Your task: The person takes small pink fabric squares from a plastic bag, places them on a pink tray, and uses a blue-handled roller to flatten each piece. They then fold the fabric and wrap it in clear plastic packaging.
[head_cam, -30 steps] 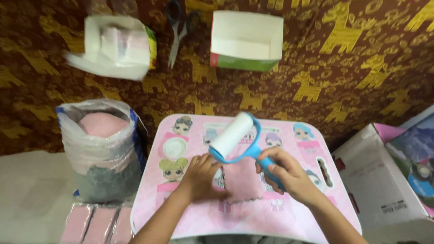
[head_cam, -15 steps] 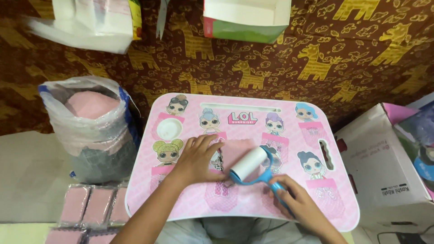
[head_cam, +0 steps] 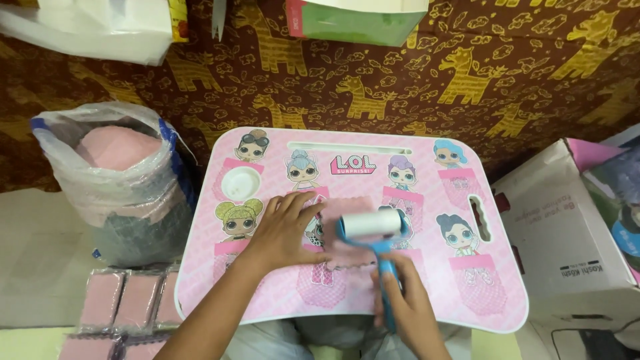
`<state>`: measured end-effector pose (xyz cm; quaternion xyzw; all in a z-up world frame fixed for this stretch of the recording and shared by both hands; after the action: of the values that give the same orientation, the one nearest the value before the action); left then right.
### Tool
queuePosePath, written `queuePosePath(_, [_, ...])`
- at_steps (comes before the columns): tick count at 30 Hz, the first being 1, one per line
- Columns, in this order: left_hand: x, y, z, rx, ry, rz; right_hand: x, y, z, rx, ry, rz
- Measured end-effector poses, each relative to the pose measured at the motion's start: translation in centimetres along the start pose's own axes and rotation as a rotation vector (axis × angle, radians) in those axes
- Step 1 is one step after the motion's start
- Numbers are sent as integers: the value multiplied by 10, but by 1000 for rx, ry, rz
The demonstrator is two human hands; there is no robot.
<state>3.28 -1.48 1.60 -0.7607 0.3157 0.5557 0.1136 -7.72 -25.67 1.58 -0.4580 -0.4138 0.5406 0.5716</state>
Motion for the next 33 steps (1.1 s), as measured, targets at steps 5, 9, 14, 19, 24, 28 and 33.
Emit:
queuePosePath(5, [-5,3,0,9,15,2,21,-32,-42,-79,-3,54])
queuePosePath(9, [-5,3,-1,6,35,3,27,-44,-48,-48,-16,-18])
queuePosePath(14, [-3,0,0,-8,19,11,-8,-5,-25,-265,-13,304])
queuePosePath(19, [-2,0,-2,-57,-138,52,-53,39,22,46,62,-184])
queuePosePath(24, [-1,0,1,-13,-15,37,-95,53,15,110,-112,-229])
queuePosePath(28, [-5,0,-1,-22,-33,56,-67,-2,-11,-15,-306,133])
queuePosePath(33, [-9,1,-2,-43,9,52,-16,-37,-60,-92,-294,256])
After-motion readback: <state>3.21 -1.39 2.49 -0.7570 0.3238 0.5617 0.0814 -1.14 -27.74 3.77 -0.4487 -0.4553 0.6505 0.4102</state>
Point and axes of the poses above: each hand's wrist, its own z-axis away from the middle knuckle, its own x-axis out of the palm, y = z × x, the point moved 4 cm from there along -z, towards the middle knuckle, and after that the axes turned 4 degrees about -z, right-handed, at the moved point
